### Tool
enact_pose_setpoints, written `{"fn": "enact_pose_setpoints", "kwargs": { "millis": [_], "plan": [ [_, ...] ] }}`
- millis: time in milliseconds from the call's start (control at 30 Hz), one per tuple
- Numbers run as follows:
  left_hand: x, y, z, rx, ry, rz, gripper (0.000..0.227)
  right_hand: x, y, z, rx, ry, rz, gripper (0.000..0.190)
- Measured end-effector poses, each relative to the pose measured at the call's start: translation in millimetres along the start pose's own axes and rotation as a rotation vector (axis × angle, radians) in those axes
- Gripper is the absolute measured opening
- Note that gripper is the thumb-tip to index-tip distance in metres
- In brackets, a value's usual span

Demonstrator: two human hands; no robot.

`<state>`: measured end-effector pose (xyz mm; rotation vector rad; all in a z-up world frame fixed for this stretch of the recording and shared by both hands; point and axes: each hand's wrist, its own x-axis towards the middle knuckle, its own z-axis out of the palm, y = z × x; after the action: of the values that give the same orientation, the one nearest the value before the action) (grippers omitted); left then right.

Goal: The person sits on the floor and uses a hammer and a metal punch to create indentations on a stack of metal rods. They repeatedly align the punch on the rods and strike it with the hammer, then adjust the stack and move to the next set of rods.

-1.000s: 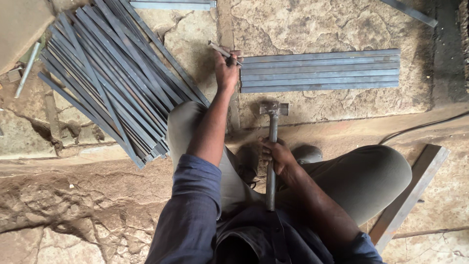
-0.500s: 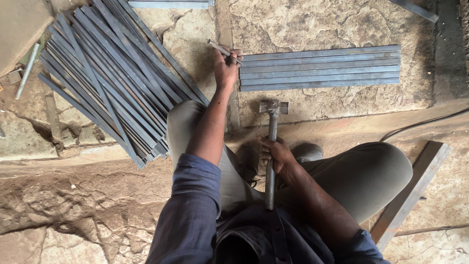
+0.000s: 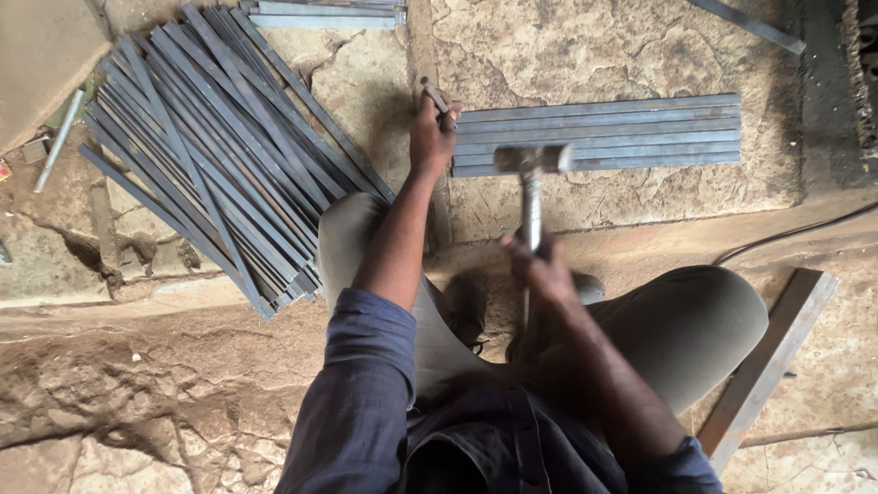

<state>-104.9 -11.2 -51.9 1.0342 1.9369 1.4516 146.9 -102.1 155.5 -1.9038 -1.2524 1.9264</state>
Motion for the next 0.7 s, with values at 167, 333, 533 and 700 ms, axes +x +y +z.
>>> {"fn": "enact_pose_setpoints", "kwargs": {
  "millis": [167,333,533,700],
  "plan": [
    [0,9,0,0.122,-0.017,0.252,0.022,48,-24,-74,-0.163,-0.162,-0.719,0.045],
    [-3,22,-8,0.223,-0.236,0.095,0.025,88,-91,-115,-0.477,0.257,-0.607,0.039],
    [-8,33,-17,0.175,-0.167,0.256,0.021,91,-120,-24,-0.588,-0.008,-0.422,0.029],
    [-1,7,-9,0.179,0.062,0.141,0.016,48,-90,-4,-0.345,0.055,-0.219,0.038]
  ]
}}
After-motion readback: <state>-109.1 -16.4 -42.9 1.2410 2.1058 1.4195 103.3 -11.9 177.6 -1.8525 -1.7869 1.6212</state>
